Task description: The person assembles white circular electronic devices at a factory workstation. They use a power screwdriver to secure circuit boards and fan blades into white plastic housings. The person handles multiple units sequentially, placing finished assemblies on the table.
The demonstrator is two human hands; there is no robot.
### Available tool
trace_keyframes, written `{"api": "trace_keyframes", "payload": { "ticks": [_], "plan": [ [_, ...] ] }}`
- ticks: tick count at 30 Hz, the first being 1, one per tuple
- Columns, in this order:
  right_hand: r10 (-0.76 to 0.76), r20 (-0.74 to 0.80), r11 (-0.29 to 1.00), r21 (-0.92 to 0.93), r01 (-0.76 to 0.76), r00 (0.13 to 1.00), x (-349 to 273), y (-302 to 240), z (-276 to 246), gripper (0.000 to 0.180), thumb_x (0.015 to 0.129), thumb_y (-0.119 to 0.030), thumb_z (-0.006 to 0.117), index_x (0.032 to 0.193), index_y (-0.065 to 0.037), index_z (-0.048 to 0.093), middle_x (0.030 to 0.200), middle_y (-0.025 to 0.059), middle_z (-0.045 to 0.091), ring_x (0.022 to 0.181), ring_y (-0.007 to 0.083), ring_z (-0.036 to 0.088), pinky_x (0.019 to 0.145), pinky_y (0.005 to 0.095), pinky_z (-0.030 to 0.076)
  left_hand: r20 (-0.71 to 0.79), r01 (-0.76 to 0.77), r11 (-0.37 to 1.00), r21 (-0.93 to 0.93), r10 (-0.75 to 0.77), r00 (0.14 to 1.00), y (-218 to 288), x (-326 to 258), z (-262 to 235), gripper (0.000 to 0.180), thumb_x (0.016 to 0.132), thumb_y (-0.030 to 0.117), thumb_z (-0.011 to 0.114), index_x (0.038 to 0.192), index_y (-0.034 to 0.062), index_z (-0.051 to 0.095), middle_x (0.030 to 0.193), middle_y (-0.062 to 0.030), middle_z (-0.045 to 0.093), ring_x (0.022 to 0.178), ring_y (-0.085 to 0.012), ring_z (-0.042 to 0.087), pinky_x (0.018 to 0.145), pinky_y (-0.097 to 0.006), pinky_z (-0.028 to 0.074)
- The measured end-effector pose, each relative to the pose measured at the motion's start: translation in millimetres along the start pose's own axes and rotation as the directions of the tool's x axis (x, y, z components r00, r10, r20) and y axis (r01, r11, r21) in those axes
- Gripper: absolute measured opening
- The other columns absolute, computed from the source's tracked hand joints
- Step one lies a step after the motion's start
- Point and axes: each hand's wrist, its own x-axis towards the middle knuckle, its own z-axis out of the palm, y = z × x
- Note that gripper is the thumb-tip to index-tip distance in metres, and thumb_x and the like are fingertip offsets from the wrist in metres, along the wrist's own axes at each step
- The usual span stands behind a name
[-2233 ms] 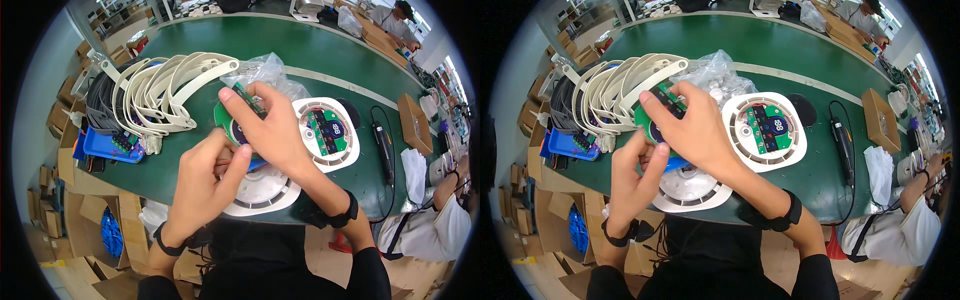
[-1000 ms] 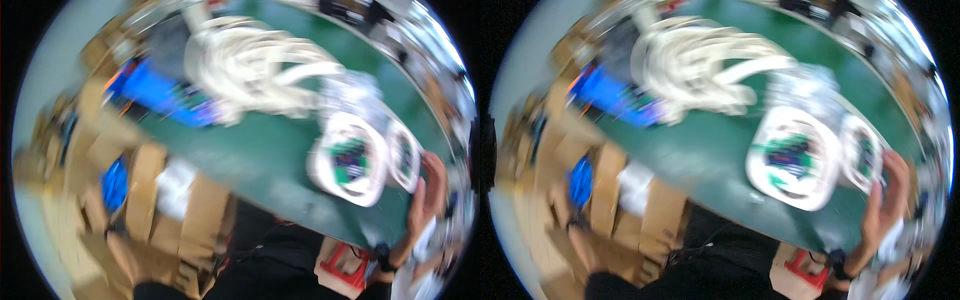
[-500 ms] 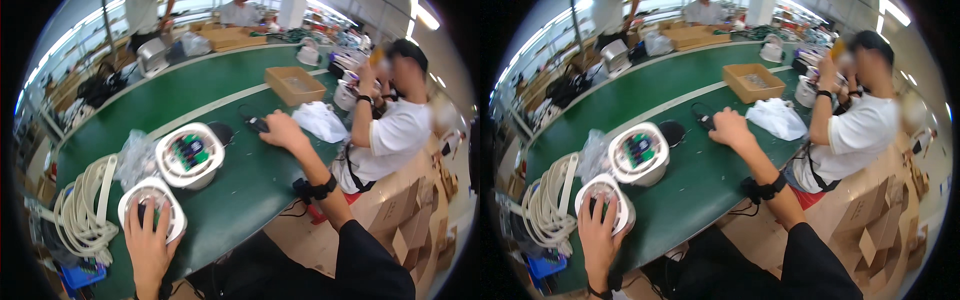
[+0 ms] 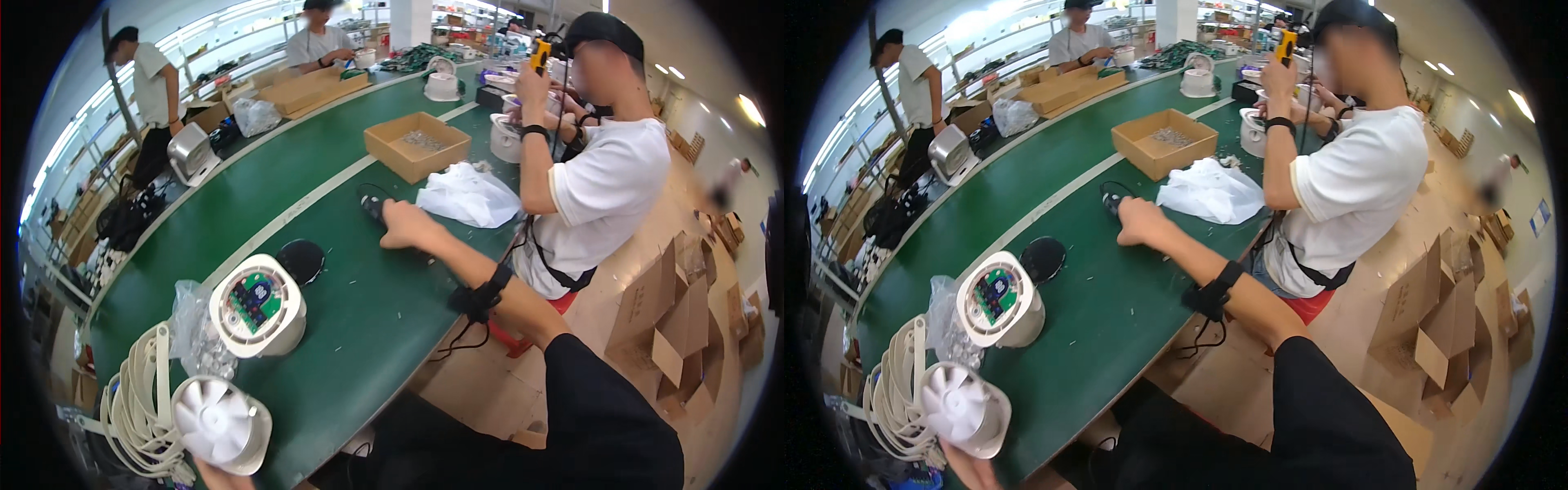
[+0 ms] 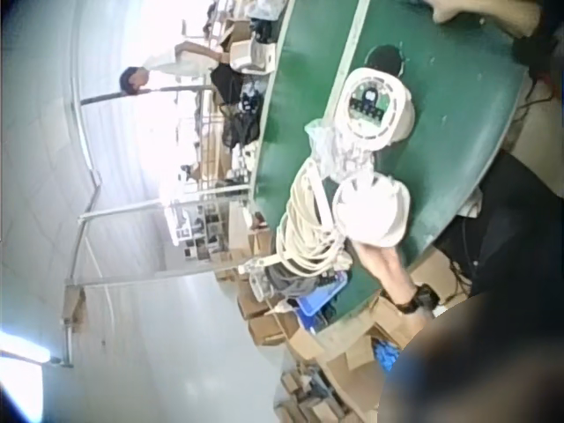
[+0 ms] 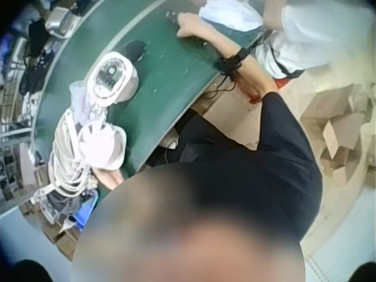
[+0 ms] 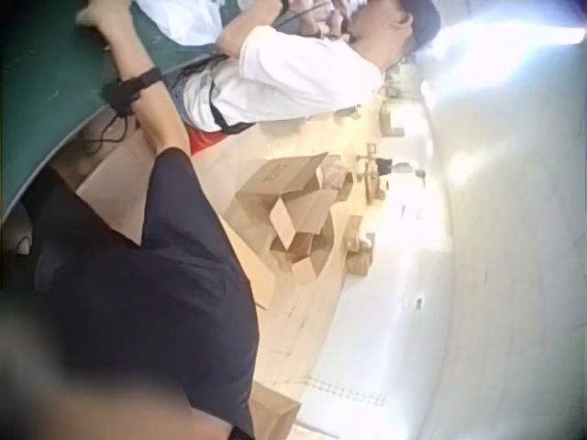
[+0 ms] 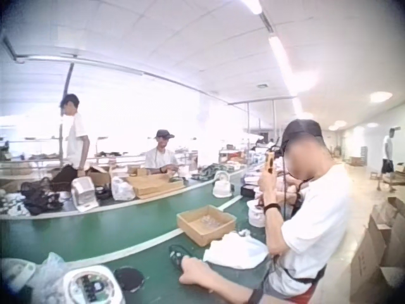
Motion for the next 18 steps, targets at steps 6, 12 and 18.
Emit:
{"api": "trace_keyframes", "payload": {
  "ticks": [6, 12, 18],
  "plan": [
    [-0.095, -0.035, 0.386, 0.920, 0.069, 0.995, -41.1, -21.3, -61.4, 0.021, 0.093, -0.023, 0.070, 0.099, -0.005, 0.061, 0.071, -0.0012, 0.056, 0.055, 0.0100, 0.052, 0.049, 0.0258, 0.045, 0.044, -0.251, 0.806, 0.536, 0.270, 0.962, -11.4, -28.8, 5.9, 0.043, 0.103, 0.013, 0.053, 0.140, -0.0069, 0.050, 0.142, -0.0145, 0.056, 0.129, -0.0243, 0.056, 0.112, -0.041, 0.042],
    [0.020, -0.578, 0.053, 0.815, 0.577, 0.816, -129.5, -90.9, -125.1, 0.039, 0.107, -0.036, 0.055, 0.124, -0.001, 0.054, 0.106, 0.0194, 0.069, 0.091, 0.0218, 0.068, 0.091, 0.0371, 0.056, 0.351, -0.384, -0.013, 0.923, 0.433, 0.830, -9.5, -18.2, 58.0, 0.043, 0.097, 0.000, 0.051, 0.140, -0.0032, 0.051, 0.137, -0.0217, 0.060, 0.124, -0.0325, 0.060, 0.108, -0.040, 0.043],
    [-0.290, -0.425, -0.023, 0.899, 0.437, 0.858, -123.5, -127.9, -96.6, 0.037, 0.103, -0.031, 0.063, 0.124, -0.002, 0.058, 0.078, 0.0027, 0.054, 0.063, 0.0115, 0.051, 0.065, 0.0272, 0.045, 0.419, -0.369, -0.205, 0.907, 0.548, 0.724, 30.0, -38.0, 81.0, 0.043, 0.096, 0.000, 0.051, 0.139, -0.0029, 0.055, 0.136, -0.0200, 0.062, 0.124, -0.0295, 0.060, 0.104, -0.040, 0.044]
  ]
}}
